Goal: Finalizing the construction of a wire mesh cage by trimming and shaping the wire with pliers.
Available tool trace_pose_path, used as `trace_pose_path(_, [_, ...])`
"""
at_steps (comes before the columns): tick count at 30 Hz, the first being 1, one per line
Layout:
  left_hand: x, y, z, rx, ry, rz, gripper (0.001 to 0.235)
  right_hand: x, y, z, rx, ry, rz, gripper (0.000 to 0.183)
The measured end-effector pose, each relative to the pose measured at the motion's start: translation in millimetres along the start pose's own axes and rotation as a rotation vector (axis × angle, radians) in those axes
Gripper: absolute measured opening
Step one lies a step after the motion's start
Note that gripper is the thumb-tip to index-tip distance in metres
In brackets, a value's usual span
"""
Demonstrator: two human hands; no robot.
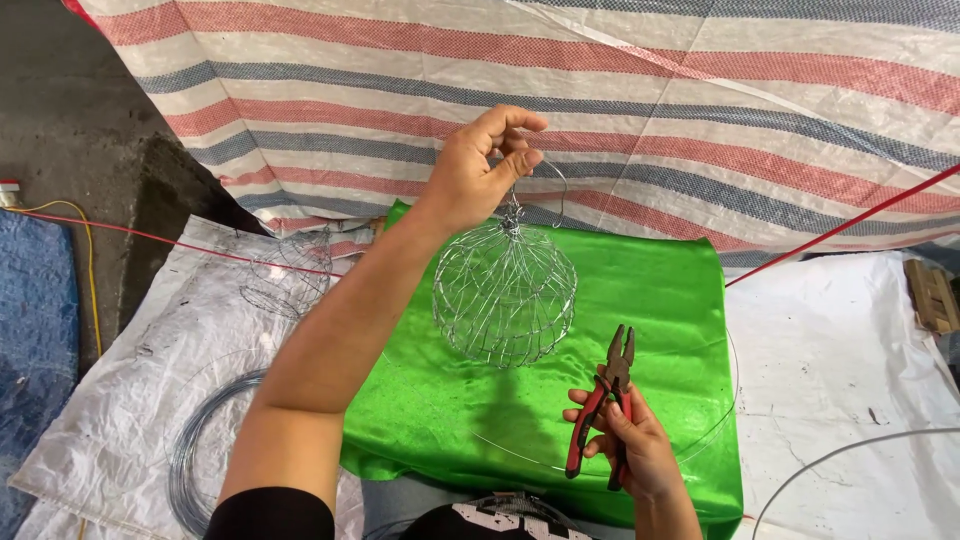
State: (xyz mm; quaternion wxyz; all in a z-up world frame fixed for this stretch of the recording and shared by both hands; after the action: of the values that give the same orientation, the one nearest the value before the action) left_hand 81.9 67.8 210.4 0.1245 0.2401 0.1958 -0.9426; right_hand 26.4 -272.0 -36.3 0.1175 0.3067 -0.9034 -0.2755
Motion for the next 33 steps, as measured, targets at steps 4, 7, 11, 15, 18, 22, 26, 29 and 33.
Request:
trace_pose_path(4, [4,1,21,-0.093,0.064,0.058,0.03,0,-2,1,0.0,0.019,0.028,0.053])
trace_pose_path(7, [6,1,36,-0.161,0.144,0.118,0.024,-2,-2,2,0.009,0.028,0.048,0.054])
trace_pose_path(11, [11,1,47,-0.13,0.163,0.162,0.024,-3,-3,3,0.0,0.023,0.049,0.052])
trace_pose_path(15, [14,0,38,-0.05,0.008,0.174,0.03,-4,-7,7,-0.028,0.017,0.047,0.052])
trace_pose_path(18, [13,-1,27,0.059,-0.022,0.156,0.031,-4,-11,10,-0.035,0.026,0.051,0.048])
trace_pose_path(22, [12,0,18,-0.005,-0.024,0.165,0.031,-10,-19,13,-0.02,0.047,0.07,0.049])
trace_pose_path(26, [13,5,8,-0.059,-0.027,0.182,0.031,-16,-22,10,0.081,0.097,0.234,0.036])
trace_pose_path(29, [17,9,2,-0.071,-0.039,0.166,0.032,-20,-23,8,0.079,0.106,0.307,0.031])
trace_pose_path(33, [18,20,-5,-0.094,-0.064,0.135,0.032,-32,-38,16,-0.001,0.11,0.402,0.028])
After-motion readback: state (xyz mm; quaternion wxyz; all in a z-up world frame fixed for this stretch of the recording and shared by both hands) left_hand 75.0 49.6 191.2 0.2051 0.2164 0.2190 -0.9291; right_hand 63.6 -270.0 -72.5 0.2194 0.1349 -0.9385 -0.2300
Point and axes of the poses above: each hand's wrist, its own x-axis away from the middle knuckle, its own y-axis out of the palm, z = x × y, the point moved 2 cm from there along -x, towards the middle knuckle, and after that the axes turned 5 degrees about -y, right-handed, at the moved point
